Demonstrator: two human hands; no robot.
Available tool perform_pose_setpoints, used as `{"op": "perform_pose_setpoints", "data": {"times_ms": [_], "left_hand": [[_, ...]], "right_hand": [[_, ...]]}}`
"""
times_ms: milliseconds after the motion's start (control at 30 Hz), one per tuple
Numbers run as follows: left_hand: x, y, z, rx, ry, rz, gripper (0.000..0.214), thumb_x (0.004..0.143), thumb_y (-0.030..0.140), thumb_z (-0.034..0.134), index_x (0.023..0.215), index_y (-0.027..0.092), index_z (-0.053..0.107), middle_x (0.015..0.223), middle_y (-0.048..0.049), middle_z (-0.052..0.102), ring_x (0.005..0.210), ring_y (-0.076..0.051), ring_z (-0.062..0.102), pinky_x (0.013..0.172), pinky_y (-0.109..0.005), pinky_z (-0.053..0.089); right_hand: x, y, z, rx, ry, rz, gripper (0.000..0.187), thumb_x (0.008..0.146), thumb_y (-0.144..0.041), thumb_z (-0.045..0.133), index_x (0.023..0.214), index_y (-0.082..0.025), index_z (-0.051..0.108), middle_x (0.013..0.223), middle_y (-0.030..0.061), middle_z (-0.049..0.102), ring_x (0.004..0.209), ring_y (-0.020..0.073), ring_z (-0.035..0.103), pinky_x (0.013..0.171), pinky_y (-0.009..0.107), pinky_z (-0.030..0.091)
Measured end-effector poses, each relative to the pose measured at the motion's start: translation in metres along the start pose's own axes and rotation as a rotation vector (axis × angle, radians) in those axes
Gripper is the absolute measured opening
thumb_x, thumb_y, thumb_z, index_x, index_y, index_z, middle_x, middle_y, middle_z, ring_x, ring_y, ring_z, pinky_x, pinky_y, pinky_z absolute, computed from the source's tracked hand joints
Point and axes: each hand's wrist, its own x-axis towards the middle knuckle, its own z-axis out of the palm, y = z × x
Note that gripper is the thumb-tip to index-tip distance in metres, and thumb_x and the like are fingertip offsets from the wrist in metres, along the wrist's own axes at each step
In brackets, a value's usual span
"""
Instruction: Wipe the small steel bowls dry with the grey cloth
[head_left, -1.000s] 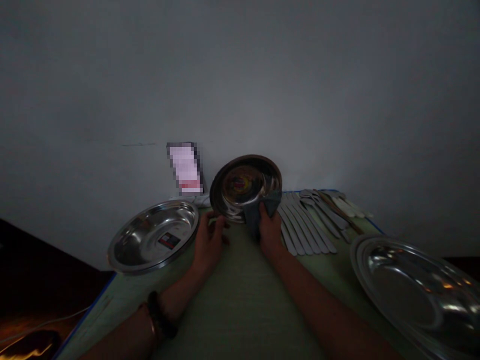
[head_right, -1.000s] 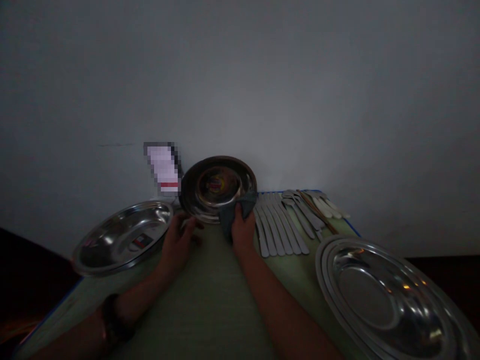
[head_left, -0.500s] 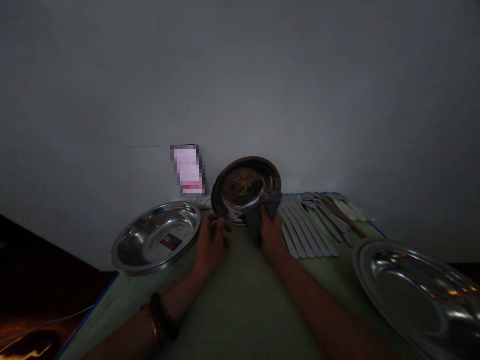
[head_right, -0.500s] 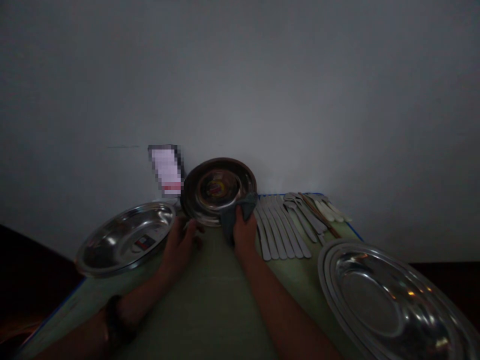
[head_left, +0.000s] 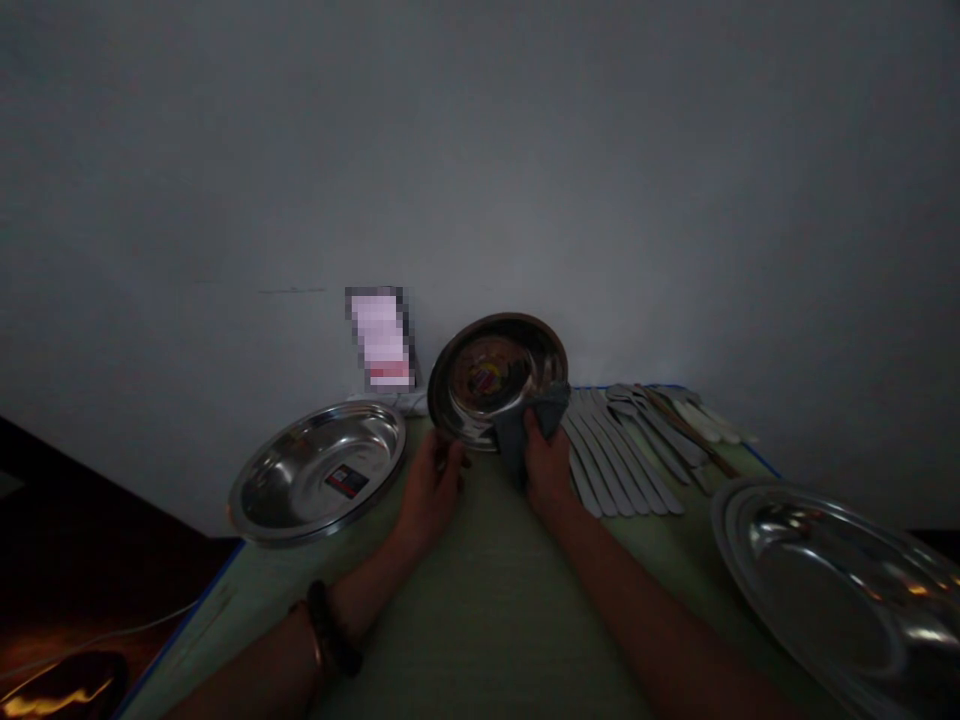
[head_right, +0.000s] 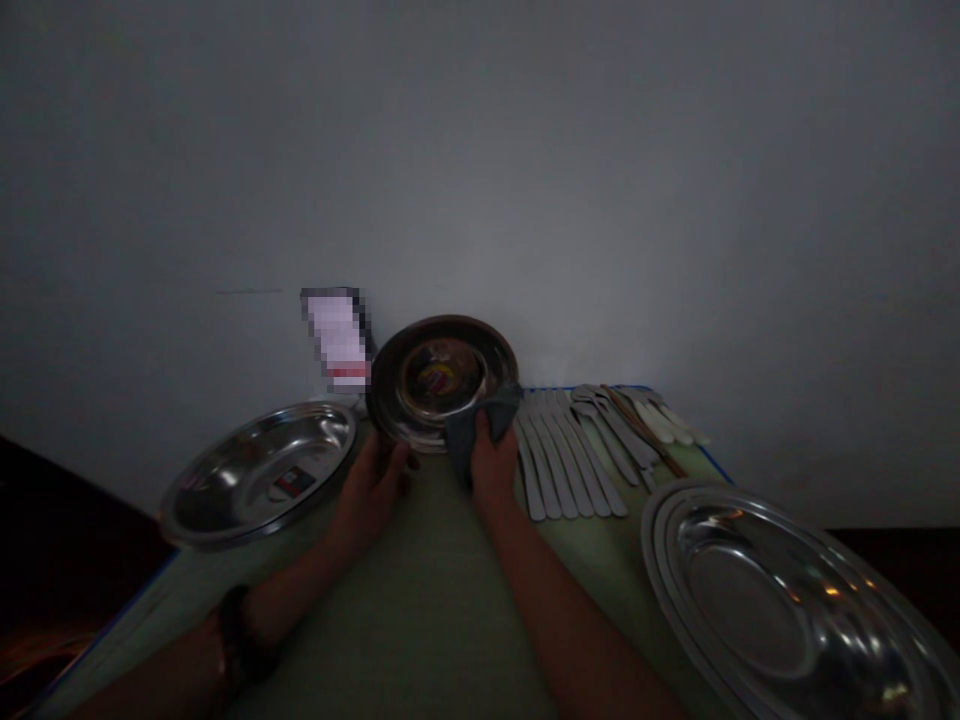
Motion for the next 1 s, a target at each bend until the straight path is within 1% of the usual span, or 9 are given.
{"op": "perform_pose_setpoints", "data": {"times_ms": [133,200,300,400,467,600,733,867,1000], "left_hand": [[0.001,-0.003,0.003,0.053,-0.154,0.067,0.017,0.076,0.034,0.059,0.085,0.019,0.063,0.087,-0.0069,0.072,0.081,-0.023,0.066,0.074,-0.036,0.052],[0.0,-0.003,0.005,0.068,-0.179,0.082,0.02,0.078,0.035,0.058,0.088,0.019,0.063,0.093,-0.0074,0.072,0.087,-0.023,0.065,0.079,-0.037,0.051],[-0.001,0.0,0.005,0.053,-0.06,0.028,0.025,0.084,0.041,0.05,0.094,0.019,0.055,0.079,-0.0033,0.068,0.07,-0.018,0.063,0.065,-0.031,0.051],[-0.003,0.001,0.002,-0.004,0.042,-0.026,0.025,0.088,0.043,0.044,0.098,0.02,0.046,0.065,0.004,0.058,0.052,-0.012,0.054,0.05,-0.025,0.044],[-0.002,0.0,0.0,-0.012,0.022,0.006,0.024,0.087,0.041,0.046,0.099,0.02,0.046,0.068,0.0028,0.059,0.055,-0.013,0.056,0.052,-0.025,0.045],[0.001,-0.003,0.002,-0.006,-0.086,0.041,0.023,0.078,0.038,0.057,0.09,0.018,0.056,0.086,-0.0064,0.068,0.079,-0.02,0.064,0.07,-0.033,0.051],[0.001,-0.003,0.004,0.029,-0.148,0.028,0.02,0.08,0.038,0.055,0.083,0.019,0.059,0.078,-0.0041,0.067,0.075,-0.021,0.063,0.07,-0.035,0.05],[-0.002,0.0,0.003,-0.136,-0.036,-0.037,0.023,0.088,0.044,0.045,0.094,0.021,0.046,0.068,0.0029,0.059,0.057,-0.014,0.056,0.052,-0.026,0.046],[-0.002,-0.001,0.002,-0.33,0.117,-0.045,0.026,0.087,0.047,0.048,0.095,0.024,0.037,0.069,0.0068,0.053,0.052,-0.01,0.052,0.044,-0.022,0.042]], "right_hand": [[-0.005,-0.012,0.002,-0.199,0.033,0.03,0.04,0.067,-0.044,0.07,0.093,-0.014,0.067,0.096,0.0124,0.071,0.095,0.0287,0.063,0.088,0.043,0.044],[-0.007,-0.016,0.004,-0.253,0.032,0.029,0.04,0.069,-0.045,0.067,0.094,-0.013,0.067,0.098,0.0128,0.071,0.096,0.028,0.063,0.087,0.041,0.045],[-0.007,-0.015,0.004,-0.215,0.064,0.036,0.04,0.075,-0.045,0.061,0.099,-0.013,0.066,0.102,0.0129,0.071,0.097,0.0261,0.064,0.087,0.038,0.046],[-0.004,-0.01,0.004,-0.196,0.068,0.041,0.041,0.076,-0.046,0.058,0.1,-0.013,0.064,0.102,0.0129,0.071,0.095,0.0259,0.065,0.085,0.038,0.047],[-0.003,-0.009,0.003,-0.187,0.045,0.037,0.04,0.076,-0.046,0.059,0.1,-0.014,0.064,0.103,0.0118,0.071,0.095,0.0255,0.065,0.085,0.038,0.047],[-0.004,-0.01,0.002,-0.206,-0.003,0.054,0.039,0.07,-0.046,0.065,0.094,-0.015,0.067,0.096,0.0107,0.072,0.092,0.0268,0.065,0.083,0.039,0.048],[-0.005,-0.01,0.002,-0.21,-0.019,0.065,0.039,0.07,-0.046,0.065,0.093,-0.015,0.068,0.095,0.0102,0.073,0.094,0.027,0.065,0.083,0.04,0.048],[-0.003,-0.005,0.001,-0.188,-0.007,0.054,0.038,0.075,-0.046,0.06,0.098,-0.017,0.068,0.097,0.0089,0.073,0.101,0.0257,0.063,0.087,0.039,0.046],[-0.002,-0.003,0.001,-0.18,0.013,0.047,0.04,0.074,-0.045,0.062,0.101,-0.017,0.067,0.099,0.0088,0.072,0.103,0.0257,0.062,0.089,0.039,0.046]]}}
